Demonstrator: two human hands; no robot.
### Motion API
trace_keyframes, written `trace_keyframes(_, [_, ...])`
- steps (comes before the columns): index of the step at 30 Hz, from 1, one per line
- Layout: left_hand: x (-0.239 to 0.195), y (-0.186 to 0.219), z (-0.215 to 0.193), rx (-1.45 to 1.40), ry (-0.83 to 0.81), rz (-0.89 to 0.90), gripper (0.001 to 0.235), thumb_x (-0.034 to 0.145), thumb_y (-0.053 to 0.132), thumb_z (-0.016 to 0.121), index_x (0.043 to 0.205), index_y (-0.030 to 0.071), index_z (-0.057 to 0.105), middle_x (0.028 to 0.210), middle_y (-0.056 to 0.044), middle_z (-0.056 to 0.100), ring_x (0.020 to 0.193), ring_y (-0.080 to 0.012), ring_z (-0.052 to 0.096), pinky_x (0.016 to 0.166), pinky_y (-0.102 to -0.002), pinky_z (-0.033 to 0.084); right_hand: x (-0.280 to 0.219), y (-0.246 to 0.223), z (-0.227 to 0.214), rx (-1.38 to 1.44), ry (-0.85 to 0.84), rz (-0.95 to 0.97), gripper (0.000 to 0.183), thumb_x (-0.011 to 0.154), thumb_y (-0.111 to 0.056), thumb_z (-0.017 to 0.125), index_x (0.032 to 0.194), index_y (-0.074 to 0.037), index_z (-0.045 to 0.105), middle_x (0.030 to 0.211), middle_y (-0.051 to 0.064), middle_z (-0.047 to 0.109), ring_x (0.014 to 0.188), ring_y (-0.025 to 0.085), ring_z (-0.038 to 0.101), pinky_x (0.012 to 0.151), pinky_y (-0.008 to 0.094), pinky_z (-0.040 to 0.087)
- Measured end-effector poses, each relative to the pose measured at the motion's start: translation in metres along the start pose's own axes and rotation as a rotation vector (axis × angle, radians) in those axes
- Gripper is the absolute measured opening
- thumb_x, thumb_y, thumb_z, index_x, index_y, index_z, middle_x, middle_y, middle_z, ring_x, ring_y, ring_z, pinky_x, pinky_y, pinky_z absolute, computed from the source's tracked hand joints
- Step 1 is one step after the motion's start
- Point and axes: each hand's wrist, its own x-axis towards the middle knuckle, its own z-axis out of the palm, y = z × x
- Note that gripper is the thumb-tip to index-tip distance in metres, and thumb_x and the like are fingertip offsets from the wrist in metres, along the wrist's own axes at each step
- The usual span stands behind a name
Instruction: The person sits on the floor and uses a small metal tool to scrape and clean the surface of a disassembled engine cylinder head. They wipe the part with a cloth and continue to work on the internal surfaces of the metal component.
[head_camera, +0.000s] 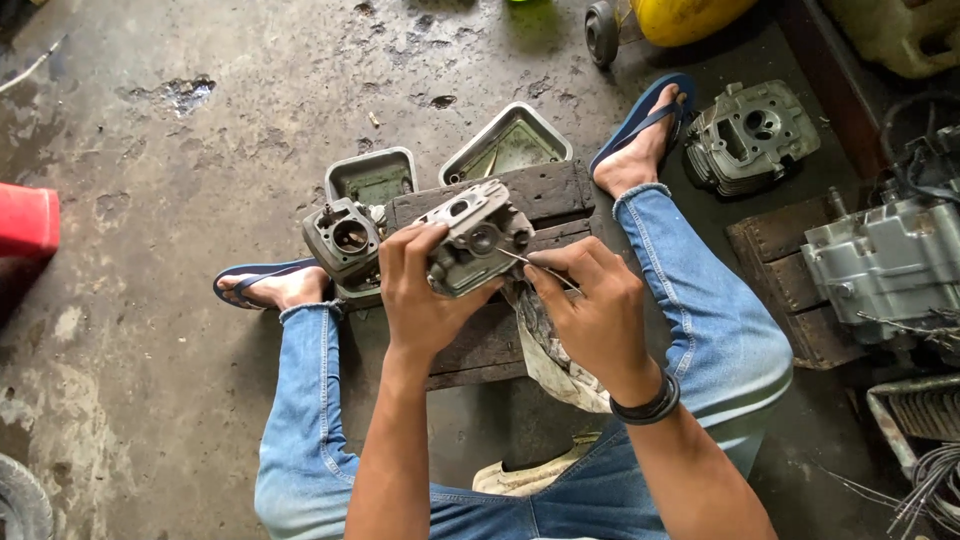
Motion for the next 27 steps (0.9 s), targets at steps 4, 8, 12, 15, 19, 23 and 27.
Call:
trace_keyframes(4, [0.003,0.010,0.001,0.057,-0.013,0.054,0.082,0.055,0.044,0.102,0.121,0.009,0.067,0.113,-0.011,0.064,0.110,-0.0358,0.064,0.100,-0.050,0.053,0.003,-0.003,0.003,-0.136,-0.027,-0.064,0.003,0.096,-0.023,0.078,0.097,-0.020,0.077,0.083,0.000,0.069,0.074,0.021,0.071,0.071,0.034,0.054])
trace_keyframes(8, [0.001,0.005,0.000,0.046,-0.015,0.052,0.081,0.058,0.043,0.101,0.123,0.010,0.066,0.114,-0.011,0.064,0.109,-0.0373,0.064,0.099,-0.051,0.053,0.005,-0.001,0.007,-0.228,-0.064,-0.096,0.006,0.100,-0.027,0.072,0.099,-0.021,0.074,0.082,-0.002,0.067,0.074,0.020,0.070,0.070,0.033,0.052])
trace_keyframes(12, [0.001,0.001,-0.004,0.026,-0.020,0.025,0.080,0.059,0.042,0.100,0.123,0.009,0.065,0.114,-0.011,0.064,0.109,-0.0384,0.065,0.098,-0.052,0.053,0.012,-0.004,0.008,-0.334,-0.084,-0.175,0.008,0.100,-0.030,0.069,0.097,-0.024,0.073,0.080,-0.005,0.065,0.073,0.017,0.067,0.072,0.033,0.050])
trace_keyframes(15, [0.000,-0.001,-0.001,0.032,-0.012,0.033,0.080,0.060,0.046,0.099,0.124,0.010,0.065,0.115,-0.010,0.063,0.110,-0.0379,0.065,0.099,-0.052,0.052,0.019,-0.008,0.007,-0.397,-0.087,-0.221,0.010,0.100,-0.034,0.071,0.095,-0.024,0.071,0.077,-0.006,0.062,0.072,0.016,0.065,0.073,0.032,0.049])
trace_keyframes(19, [-0.001,0.000,-0.002,0.019,-0.013,0.030,0.081,0.059,0.045,0.100,0.124,0.009,0.066,0.114,-0.011,0.064,0.110,-0.0380,0.065,0.100,-0.052,0.051,0.024,-0.005,0.003,-0.417,-0.093,-0.248,0.010,0.098,-0.033,0.072,0.094,-0.024,0.071,0.076,-0.006,0.062,0.072,0.017,0.065,0.073,0.032,0.049])
trace_keyframes(23, [-0.001,-0.001,-0.002,0.015,-0.014,0.043,0.080,0.060,0.044,0.100,0.123,0.008,0.066,0.113,-0.012,0.064,0.110,-0.0383,0.065,0.101,-0.052,0.051,0.022,-0.003,0.003,-0.362,-0.121,-0.202,0.006,0.097,-0.029,0.074,0.097,-0.024,0.072,0.078,-0.006,0.063,0.074,0.016,0.068,0.074,0.032,0.050])
trace_keyframes(27, [-0.001,-0.002,-0.005,0.010,-0.022,0.040,0.078,0.063,0.045,0.098,0.123,0.008,0.065,0.114,-0.013,0.063,0.110,-0.0383,0.065,0.100,-0.053,0.050,0.021,-0.009,0.004,-0.240,-0.133,-0.184,0.006,0.092,-0.020,0.076,0.097,-0.023,0.072,0.085,-0.004,0.064,0.079,0.019,0.069,0.076,0.035,0.052])
